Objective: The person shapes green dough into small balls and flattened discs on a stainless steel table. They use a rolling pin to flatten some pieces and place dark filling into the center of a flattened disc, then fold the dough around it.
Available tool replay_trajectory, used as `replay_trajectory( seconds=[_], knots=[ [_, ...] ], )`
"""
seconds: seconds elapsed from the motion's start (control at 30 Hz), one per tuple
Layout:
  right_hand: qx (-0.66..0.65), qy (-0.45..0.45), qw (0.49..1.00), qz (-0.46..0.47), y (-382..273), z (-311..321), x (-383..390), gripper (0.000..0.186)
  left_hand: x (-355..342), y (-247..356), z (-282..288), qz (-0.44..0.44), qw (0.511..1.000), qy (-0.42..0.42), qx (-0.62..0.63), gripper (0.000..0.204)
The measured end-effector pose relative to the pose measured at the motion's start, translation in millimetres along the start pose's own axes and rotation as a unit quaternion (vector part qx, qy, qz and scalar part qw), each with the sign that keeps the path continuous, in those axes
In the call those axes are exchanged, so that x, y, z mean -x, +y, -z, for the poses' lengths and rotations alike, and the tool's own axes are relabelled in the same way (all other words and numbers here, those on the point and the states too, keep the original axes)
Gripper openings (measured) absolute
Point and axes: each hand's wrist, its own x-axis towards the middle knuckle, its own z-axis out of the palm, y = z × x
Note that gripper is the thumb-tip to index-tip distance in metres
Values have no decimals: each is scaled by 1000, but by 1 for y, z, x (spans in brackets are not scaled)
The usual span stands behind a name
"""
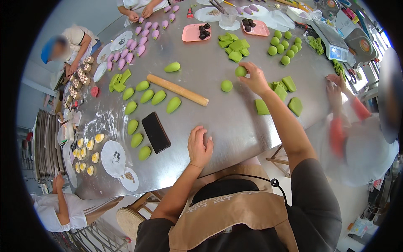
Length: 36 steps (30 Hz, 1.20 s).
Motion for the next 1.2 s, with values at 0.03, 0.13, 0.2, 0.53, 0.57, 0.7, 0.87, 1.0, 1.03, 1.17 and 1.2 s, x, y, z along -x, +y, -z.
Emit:
replay_trajectory(
  seconds=[0.03, 0.13, 0.2, 0.53, 0.57, 0.7, 0.87, 1.0, 1.03, 1.17, 1.2],
  knots=[
    [25, -19, 999, -8, 10, -6, -1, 51, 0, 0, -1, -1, 1000, -1, 0, 31],
    [70, -54, 996, -22, 29, -22, 2, 54, 1, 0, -2, -11, 1000, 0, -9, 30],
    [64, -43, 997, -20, 34, -24, 6, 58, 0, 1, -2, -13, 1000, 3, -7, 29],
    [317, -216, 920, 75, 27, 50, 79, 41, -1, 2, -3, -16, 1000, 9, -9, 26],
    [346, -201, 910, 112, 26, 51, 89, 44, 0, 1, -5, -18, 1000, 9, -11, 26],
    [403, -219, 885, 86, 7, 48, 96, 45, -1, 2, -4, -25, 999, 14, -30, 25],
    [338, -286, 896, 15, -1, 62, 84, 27, -2, 6, -3, -35, 999, 15, -28, 21],
    [93, -190, 972, 101, -55, 60, 121, 17, 13, -3, -12, 76, 983, 34, 163, 15],
    [-37, -199, 979, 23, -77, 58, 132, 16, 21, -15, -25, 81, 969, 39, 231, 14],
    [-224, -200, 943, -147, -67, 6, 175, 12, 20, 32, -18, 359, 722, -188, 560, 30],
    [-197, -200, 944, -171, -62, -7, 183, 11, 19, 42, -17, 392, 706, -237, 541, 33]
  ],
)
